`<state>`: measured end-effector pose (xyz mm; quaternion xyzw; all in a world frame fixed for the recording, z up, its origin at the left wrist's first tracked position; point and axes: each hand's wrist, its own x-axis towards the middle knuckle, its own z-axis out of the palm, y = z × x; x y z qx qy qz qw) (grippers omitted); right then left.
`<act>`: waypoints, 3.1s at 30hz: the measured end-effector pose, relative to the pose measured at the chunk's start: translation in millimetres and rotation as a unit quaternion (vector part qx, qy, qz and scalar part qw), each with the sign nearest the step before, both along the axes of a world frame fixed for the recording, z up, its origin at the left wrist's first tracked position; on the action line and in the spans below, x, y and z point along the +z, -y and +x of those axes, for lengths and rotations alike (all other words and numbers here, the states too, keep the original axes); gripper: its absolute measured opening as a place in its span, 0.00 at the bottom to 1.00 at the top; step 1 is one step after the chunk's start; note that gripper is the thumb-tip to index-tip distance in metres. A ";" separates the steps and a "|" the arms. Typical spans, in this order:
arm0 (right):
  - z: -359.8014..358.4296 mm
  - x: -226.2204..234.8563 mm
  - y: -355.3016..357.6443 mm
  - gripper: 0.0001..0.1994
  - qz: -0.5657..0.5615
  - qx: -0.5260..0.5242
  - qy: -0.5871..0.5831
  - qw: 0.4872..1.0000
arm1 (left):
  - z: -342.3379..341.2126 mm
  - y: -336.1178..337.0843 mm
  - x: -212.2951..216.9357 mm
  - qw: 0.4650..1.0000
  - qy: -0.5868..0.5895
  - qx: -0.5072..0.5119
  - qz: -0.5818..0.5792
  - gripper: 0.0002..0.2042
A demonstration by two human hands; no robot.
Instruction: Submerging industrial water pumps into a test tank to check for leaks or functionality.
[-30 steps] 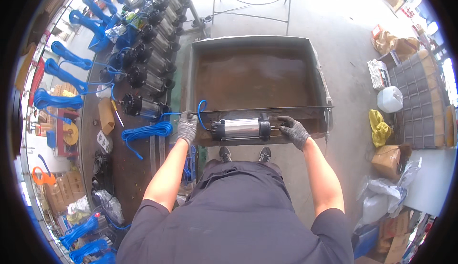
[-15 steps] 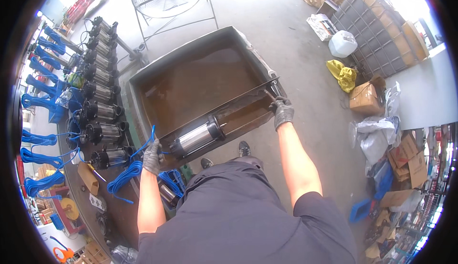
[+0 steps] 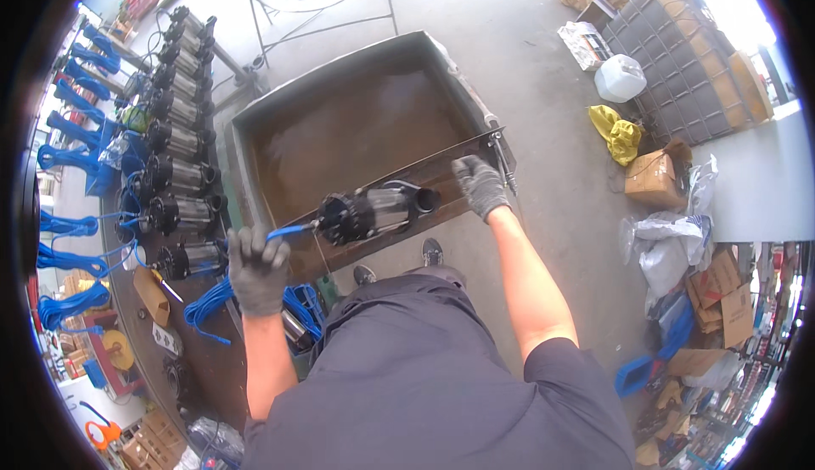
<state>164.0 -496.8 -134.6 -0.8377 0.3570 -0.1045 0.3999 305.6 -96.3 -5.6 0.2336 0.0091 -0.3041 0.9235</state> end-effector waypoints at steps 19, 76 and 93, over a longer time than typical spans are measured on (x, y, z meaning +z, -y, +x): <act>13.9 -64.4 -52.0 0.09 -0.120 0.108 -0.102 0.982 | -20.2 41.1 -54.4 0.991 -0.044 -0.088 0.093 0.22; 47.3 -66.1 -60.5 0.17 -0.031 0.140 -0.156 0.977 | -19.6 10.8 -32.4 0.957 0.080 0.044 0.277 0.20; 121.4 89.9 -203.0 0.11 -0.195 0.447 -0.267 0.831 | -53.8 -176.0 -158.3 0.882 -0.183 0.115 0.418 0.21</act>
